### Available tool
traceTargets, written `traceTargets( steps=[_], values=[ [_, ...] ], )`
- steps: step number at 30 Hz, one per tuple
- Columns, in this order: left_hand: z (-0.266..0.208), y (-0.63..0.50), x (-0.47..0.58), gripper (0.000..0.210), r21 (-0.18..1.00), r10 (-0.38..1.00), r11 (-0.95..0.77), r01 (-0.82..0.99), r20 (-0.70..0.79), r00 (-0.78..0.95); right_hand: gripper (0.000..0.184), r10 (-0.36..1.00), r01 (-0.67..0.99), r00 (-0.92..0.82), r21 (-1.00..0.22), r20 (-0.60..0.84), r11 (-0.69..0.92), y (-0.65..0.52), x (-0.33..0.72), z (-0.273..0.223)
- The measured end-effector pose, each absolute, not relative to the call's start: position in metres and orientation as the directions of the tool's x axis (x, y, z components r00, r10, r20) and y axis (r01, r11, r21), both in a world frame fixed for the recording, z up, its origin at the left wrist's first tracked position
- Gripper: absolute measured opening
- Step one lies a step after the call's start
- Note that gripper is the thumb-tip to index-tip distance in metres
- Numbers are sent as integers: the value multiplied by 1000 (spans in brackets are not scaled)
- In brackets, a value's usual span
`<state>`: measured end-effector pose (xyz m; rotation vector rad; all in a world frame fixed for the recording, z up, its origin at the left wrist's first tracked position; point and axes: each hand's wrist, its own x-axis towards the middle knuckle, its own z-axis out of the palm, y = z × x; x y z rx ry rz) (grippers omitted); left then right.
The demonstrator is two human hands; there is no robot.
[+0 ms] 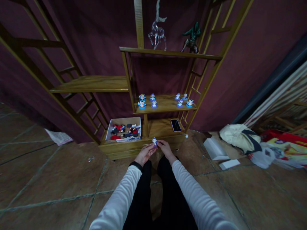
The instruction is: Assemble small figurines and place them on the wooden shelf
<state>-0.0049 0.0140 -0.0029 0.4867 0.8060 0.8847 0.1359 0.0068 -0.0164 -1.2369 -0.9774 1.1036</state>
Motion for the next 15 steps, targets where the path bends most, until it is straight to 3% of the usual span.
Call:
traceTargets(
  steps=[15],
  values=[
    [-2, 14, -6, 22, 651, 793, 604, -460, -431, 431, 29, 985, -99, 171, -995, 2, 19, 0, 137, -14]
  ],
)
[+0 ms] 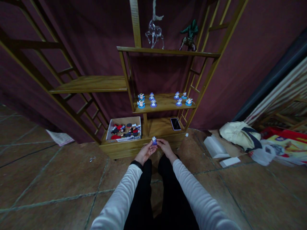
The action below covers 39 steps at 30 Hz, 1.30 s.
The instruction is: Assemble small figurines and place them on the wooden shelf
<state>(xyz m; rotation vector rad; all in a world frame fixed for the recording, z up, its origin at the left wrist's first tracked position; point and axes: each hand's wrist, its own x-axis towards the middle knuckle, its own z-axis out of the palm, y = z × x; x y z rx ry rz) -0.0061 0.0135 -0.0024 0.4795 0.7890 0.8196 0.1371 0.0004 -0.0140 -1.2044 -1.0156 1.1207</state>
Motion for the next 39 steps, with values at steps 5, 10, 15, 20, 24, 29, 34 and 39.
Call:
traceTargets(
  steps=[5, 10, 15, 20, 24, 29, 34, 39],
  values=[
    [-1, 14, -5, 25, 670, 785, 611, -422, -443, 433, 29, 985, -86, 159, -993, 60, 74, 0, 136, -14],
    [2, 13, -4, 30, 702, 785, 608, -371, -460, 415, 26, 982, -39, 158, -993, 105, 112, -2, 134, -16],
    [5, 11, -2, 39, 720, 778, 614, -323, -483, 401, 26, 983, 21, 146, -994, 111, 109, -2, 134, -17],
    [6, 12, -3, 46, 716, 761, 633, -296, -504, 408, 21, 985, 88, 119, -990, 123, 113, 0, 136, -18],
    [5, 12, -4, 50, 701, 746, 649, -295, -511, 428, 20, 985, 126, 119, -986, 125, 110, 1, 137, -20],
    [3, 13, -4, 46, 684, 744, 654, -323, -506, 436, 20, 987, 143, 107, -984, 121, 105, 1, 137, -19],
    [0, 14, -3, 42, 682, 760, 640, -354, -496, 420, 21, 987, 153, 89, -981, 134, 119, 0, 136, -16],
    [-1, 15, -3, 31, 692, 805, 590, -416, -466, 367, 25, 985, 148, 96, -981, 142, 127, 0, 134, -19]
  ],
)
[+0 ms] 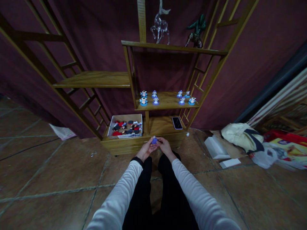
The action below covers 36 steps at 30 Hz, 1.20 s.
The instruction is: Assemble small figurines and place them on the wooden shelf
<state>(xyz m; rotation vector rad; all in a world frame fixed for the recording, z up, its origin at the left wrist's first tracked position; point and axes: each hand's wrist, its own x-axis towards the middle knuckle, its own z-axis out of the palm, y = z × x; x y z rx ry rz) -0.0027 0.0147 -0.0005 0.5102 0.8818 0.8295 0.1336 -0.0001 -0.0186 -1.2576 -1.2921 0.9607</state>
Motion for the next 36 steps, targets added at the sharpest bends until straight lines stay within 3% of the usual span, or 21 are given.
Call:
traceTargets(
  steps=[7, 11, 22, 31, 36],
  values=[
    [1, 12, -3, 19, 738, 863, 501, -452, -386, 326, 26, 982, 135, 127, -983, 143, 125, 2, 135, -21],
    [-1, 10, 0, 26, 804, 918, 391, -448, -308, 249, 24, 983, 121, 154, -989, 98, 80, 1, 136, -19],
    [-1, 6, 10, 40, 962, 992, 118, -244, -106, 64, 31, 981, -162, 116, -978, -153, -133, 2, 134, -17],
    [8, 0, 6, 30, 917, 951, 254, -306, -179, 253, 32, 973, -228, 183, -969, -141, -97, -2, 142, -7],
    [6, 2, 3, 29, 867, 944, 322, -380, -262, 202, 31, 977, -221, 162, -970, -136, -98, -1, 143, -7]
  ],
)
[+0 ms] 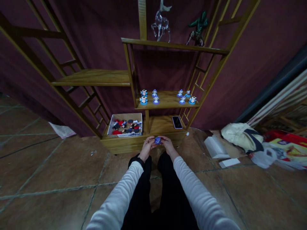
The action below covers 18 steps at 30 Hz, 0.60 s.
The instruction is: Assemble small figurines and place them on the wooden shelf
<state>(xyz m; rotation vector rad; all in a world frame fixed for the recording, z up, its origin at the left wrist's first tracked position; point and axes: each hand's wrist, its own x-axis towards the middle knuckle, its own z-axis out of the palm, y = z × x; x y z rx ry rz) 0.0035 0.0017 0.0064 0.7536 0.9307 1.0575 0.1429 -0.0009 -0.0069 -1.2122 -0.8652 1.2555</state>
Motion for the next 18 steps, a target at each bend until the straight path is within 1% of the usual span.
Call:
traceTargets(
  steps=[7, 11, 15, 18],
  values=[
    [3, 4, 2, 19, 856, 919, 379, -352, -303, 253, 32, 989, -182, 92, -978, -115, -97, -1, 143, -7],
    [-1, 6, 0, 14, 812, 911, 401, -424, -303, 281, 36, 987, -229, 101, -969, -122, -96, -2, 142, -7],
    [-3, 9, -2, 9, 756, 919, 394, -523, -329, 216, 36, 983, -237, 122, -966, -138, -106, -3, 140, -7],
    [-5, 12, -4, 10, 725, 923, 378, -576, -343, 174, 36, 982, -222, 130, -969, -140, -109, -3, 139, -7]
  ],
)
